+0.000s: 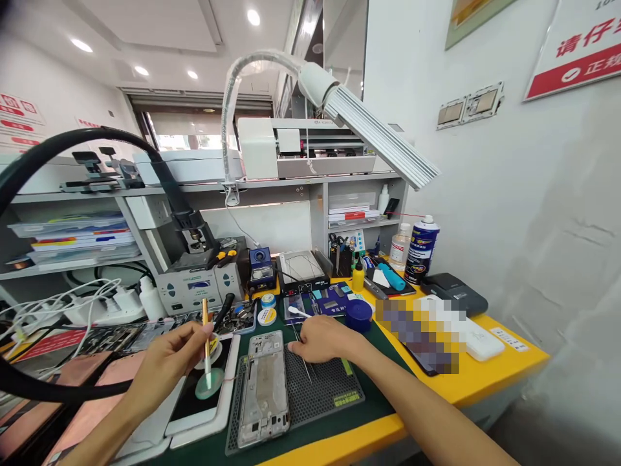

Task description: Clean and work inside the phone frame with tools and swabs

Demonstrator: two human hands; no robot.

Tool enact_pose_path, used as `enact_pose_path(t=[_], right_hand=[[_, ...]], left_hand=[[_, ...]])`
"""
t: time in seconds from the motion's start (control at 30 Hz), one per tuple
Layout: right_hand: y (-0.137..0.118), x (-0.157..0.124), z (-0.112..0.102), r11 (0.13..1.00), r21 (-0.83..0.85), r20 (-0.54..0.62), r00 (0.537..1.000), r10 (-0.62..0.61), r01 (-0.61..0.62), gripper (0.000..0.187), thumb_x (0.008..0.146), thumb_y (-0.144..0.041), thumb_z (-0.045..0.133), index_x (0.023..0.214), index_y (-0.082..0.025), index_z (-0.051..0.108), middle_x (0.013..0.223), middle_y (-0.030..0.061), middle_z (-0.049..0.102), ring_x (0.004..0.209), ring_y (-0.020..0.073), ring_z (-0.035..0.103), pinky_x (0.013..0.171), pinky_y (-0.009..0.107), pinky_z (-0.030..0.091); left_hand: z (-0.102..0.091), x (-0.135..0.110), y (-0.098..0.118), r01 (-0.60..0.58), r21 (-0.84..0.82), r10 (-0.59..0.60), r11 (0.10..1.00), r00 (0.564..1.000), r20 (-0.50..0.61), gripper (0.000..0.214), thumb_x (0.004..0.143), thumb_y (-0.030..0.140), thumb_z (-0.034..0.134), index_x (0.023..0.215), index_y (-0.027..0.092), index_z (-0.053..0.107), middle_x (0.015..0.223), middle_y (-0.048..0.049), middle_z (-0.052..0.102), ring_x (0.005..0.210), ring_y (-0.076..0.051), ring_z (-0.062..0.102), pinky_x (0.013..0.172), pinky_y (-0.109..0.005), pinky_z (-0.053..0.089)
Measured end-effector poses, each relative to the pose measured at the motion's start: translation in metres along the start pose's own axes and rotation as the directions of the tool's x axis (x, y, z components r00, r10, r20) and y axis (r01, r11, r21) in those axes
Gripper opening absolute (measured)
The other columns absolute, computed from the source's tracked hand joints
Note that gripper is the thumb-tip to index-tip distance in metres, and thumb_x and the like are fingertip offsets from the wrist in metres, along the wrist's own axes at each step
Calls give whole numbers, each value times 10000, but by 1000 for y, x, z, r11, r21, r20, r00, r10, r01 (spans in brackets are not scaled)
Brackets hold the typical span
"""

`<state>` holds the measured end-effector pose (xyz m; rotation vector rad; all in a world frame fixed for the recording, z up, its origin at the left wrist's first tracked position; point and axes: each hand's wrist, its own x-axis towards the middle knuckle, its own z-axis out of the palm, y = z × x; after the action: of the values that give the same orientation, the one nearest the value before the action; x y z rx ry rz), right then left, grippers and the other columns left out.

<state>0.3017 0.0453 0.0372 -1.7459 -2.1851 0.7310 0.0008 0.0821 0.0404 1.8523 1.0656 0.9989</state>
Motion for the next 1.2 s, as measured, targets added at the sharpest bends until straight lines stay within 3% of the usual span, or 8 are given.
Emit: enact_pose_path(t=[0.17,0.37,0.5,0.63,0.73,0.87,1.07,1.2], right_hand=[[0,5,-5,985,150,-91,993,-74,88,302,1004,-350,633,1248,-171,639,1270,86,652,1062,266,674,892,447,586],[-10,0,-9,926,273,-126,964,-233,259,299,1001,-344,641,1234,-156,640,1223,84,668,1020,251,687,857,433,597],[-8,3,-5,929,246,-215,950,-225,276,297,999,-364,639,1209,-154,658,1224,69,670,1034,272,683,872,435,591],[-1,7,-6,959,190,-276,949,-152,209,283,1005,-354,631,1214,-166,655,1233,78,668,1029,256,683,871,429,592],[6,10,-6,980,142,-275,957,-94,137,277,1004,-351,633,1214,-173,659,1248,78,664,1029,253,681,866,421,594],[18,17,-1,998,63,-247,969,-3,20,283,996,-345,644,1218,-170,660,1259,76,660,1038,263,679,864,421,595],[24,26,0,984,-72,-243,959,143,-165,272,1010,-347,623,1227,-185,653,1267,83,656,1047,253,676,885,429,589],[18,24,-1,963,-140,-253,948,191,-232,285,1007,-338,631,1245,-182,639,1262,92,655,1048,246,678,885,436,587]], left_hand=[[22,8,29,36,-33,-29,999,980,197,452,1003,575,548,828,161,595,550,88,451,401,-77,360,424,-212,319],[63,29,51,-70,-10,70,998,973,218,358,1027,466,574,886,141,633,632,60,525,471,-88,466,466,-215,408],[74,40,49,-141,39,129,989,967,221,342,1016,448,599,870,141,632,672,48,551,495,-91,488,486,-221,436],[49,40,46,-192,108,177,975,975,133,328,1009,471,596,1046,149,646,792,8,626,601,-128,570,573,-266,494],[14,36,38,-199,172,208,965,977,-36,379,999,514,580,883,158,634,676,38,546,581,-134,529,572,-268,449],[-19,28,24,-163,225,232,961,917,-326,508,994,523,573,629,198,438,566,80,350,503,-113,390,524,-248,351],[-19,31,6,-126,129,170,984,889,-426,528,1030,539,501,632,200,425,563,79,347,486,-107,376,497,-242,338],[-12,36,-3,-124,64,140,990,905,-402,369,1048,515,482,1070,165,599,669,57,471,510,-110,439,493,-238,384]])
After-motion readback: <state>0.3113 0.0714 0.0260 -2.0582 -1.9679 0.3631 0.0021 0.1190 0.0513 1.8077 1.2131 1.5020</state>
